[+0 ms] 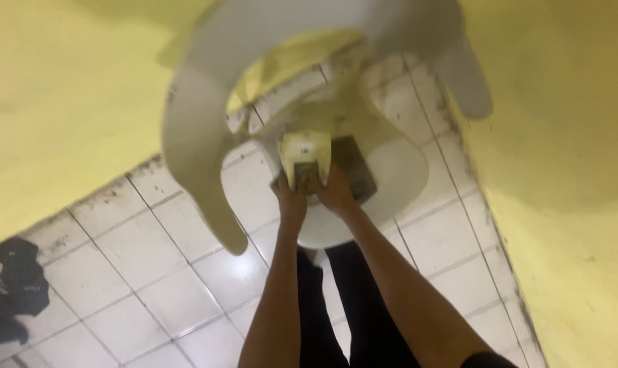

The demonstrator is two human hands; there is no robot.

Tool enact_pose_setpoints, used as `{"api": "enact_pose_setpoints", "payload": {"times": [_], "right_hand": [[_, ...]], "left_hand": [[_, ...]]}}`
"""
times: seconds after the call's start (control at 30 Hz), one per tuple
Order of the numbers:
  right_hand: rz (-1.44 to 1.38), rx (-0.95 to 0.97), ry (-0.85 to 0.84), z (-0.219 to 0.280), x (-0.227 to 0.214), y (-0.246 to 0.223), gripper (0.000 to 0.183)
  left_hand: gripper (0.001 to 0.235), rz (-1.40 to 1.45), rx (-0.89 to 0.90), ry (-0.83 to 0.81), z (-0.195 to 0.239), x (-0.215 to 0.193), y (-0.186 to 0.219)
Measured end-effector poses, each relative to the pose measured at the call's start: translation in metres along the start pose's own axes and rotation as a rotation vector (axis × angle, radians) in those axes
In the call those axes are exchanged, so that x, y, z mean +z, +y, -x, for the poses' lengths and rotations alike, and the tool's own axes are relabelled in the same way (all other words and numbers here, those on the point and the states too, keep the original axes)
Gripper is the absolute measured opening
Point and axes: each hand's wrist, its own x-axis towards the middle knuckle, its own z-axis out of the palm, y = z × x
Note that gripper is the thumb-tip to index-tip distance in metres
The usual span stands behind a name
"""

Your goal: The person picks up small packaged electronic items from a shelf, wipes them with a cloth, and hangs them on a wall grid. The person repeats this process for several items, moving between a plastic chair and the wall display.

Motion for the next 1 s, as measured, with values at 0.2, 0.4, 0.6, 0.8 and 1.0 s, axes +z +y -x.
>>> {"api": "enact_pose_setpoints", "payload": {"times": [0.2,0.4,0.6,0.8,1.0], "right_hand": [[0.346,-0.105,0.237,0.032,-0.018,-0.005,0.061],[0.604,0.139,0.247,0.032,-0.048,0.012,0.09],[0.267,0.309,0.403,0.035,-0.072,0.073,0.058],[-0.182,0.027,0.562,0.127,-0.129,-0.044,0.021],[-0.039,-0.518,0.563,0.249,-0.16,-0.285,0.05]], "left_hand": [[0.079,-0.299,0.048,0.091,0.012,-0.004,0.002],[0.061,-0.446,0.173,0.105,0.032,-0.015,0.03],[0.046,-0.082,0.295,0.04,0.05,-0.037,0.053],[0.042,0.97,-0.198,-0.369,0.134,-0.092,0.123],[0.045,0.867,-0.261,-0.662,0.271,-0.135,0.211]]}}
